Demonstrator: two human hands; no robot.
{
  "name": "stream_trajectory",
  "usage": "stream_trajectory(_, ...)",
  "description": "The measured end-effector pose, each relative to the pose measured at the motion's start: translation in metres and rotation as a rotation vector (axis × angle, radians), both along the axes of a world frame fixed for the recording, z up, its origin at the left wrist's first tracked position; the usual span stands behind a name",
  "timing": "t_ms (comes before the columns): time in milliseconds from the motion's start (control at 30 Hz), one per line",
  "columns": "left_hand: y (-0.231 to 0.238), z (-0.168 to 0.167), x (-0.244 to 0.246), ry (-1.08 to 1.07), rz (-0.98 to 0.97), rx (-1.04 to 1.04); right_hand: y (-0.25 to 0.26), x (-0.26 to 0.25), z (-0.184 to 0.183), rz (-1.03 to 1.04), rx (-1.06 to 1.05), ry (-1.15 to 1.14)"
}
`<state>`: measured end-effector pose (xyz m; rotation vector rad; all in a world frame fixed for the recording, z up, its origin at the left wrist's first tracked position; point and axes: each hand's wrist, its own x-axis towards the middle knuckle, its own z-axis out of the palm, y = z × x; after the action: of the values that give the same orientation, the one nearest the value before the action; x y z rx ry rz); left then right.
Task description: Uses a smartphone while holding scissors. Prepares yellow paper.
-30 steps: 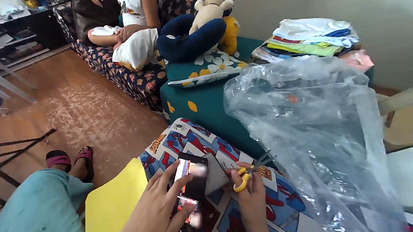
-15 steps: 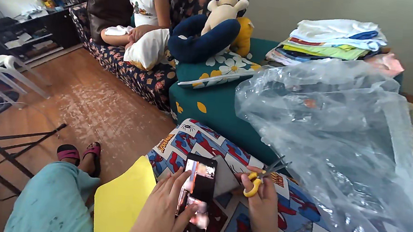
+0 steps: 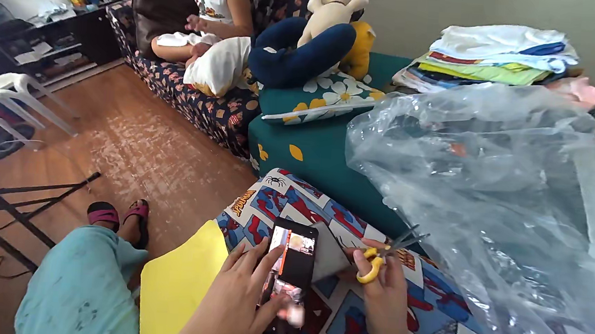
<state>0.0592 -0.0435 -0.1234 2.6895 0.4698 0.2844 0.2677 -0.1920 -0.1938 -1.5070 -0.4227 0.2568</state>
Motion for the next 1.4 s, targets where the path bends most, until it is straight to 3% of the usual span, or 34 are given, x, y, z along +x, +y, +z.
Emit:
stream_trajectory(267,-0.003,0.002,0.001,0.054,0.006,-0.008,-0.004,0.000,0.001,-0.096,0.101,-0.128)
stream_trajectory(467,0.000,0.003,0.000,0.075,0.018,-0.033,-0.008,0.005,-0.002,-0.104,0.290,-0.010)
stream_trajectory(1167,0.001,0.003,0.000,0.047,0.007,-0.041,-0.009,0.012,-0.015,0.013,0.281,-0.067)
stream_trajectory(1400,0.001,0.004,0.000,0.048,0.006,-0.030,-0.007,0.002,-0.001,-0.151,0.218,-0.112)
